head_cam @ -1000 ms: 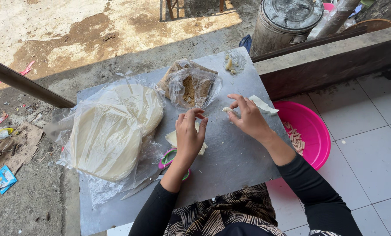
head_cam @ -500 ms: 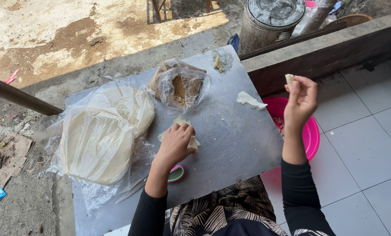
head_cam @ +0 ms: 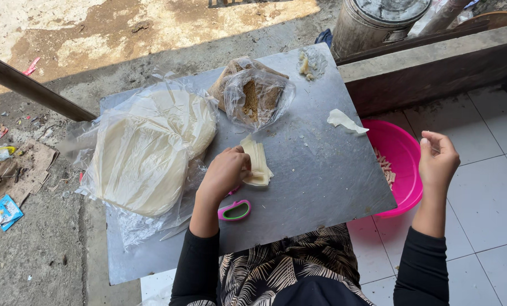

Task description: The person prepares spring rolls by placing a small amount of filling onto thin wrappers and rolling them into cylinders. They use a pair of scissors to cut pieces of wrapper and place the finished rolls into a pink bowl.

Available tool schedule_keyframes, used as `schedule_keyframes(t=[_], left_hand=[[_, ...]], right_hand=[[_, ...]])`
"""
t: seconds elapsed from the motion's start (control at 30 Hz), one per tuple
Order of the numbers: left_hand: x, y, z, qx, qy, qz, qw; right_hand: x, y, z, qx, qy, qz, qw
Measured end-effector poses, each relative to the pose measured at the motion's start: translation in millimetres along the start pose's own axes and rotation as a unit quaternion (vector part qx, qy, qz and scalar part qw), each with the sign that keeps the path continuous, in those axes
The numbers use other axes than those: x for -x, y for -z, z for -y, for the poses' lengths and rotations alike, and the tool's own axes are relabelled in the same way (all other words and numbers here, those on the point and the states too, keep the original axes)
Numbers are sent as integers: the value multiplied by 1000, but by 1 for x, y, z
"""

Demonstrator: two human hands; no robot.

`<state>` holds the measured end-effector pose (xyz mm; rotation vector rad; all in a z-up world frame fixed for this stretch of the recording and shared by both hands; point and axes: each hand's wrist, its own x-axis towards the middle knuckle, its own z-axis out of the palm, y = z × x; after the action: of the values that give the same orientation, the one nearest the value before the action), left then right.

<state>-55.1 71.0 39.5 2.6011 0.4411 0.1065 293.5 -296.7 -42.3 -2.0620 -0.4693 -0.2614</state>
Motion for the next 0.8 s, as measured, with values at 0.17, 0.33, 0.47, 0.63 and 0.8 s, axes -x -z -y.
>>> schedule_keyframes(t=[0.17, 0.33, 0.47, 0.63, 0.8], left_hand=[[-5, 14, 12, 106, 45, 19, 993], [-21, 5, -1, 216, 87, -243, 942], [-27, -33, -43, 219, 46, -299, 928], [-22, -64, -77, 54, -183, -190, 963], [-19, -73, -72, -66, -1, -193, 979]], right_hand=[[-15, -30, 118, -160, 140, 79, 974], [-56, -93, 177, -200, 201, 139, 949], [-96, -152, 179, -231, 164, 139, 949], [-99, -190, 152, 6, 292, 58, 955], [-86, -211, 126, 190, 353, 103, 910]])
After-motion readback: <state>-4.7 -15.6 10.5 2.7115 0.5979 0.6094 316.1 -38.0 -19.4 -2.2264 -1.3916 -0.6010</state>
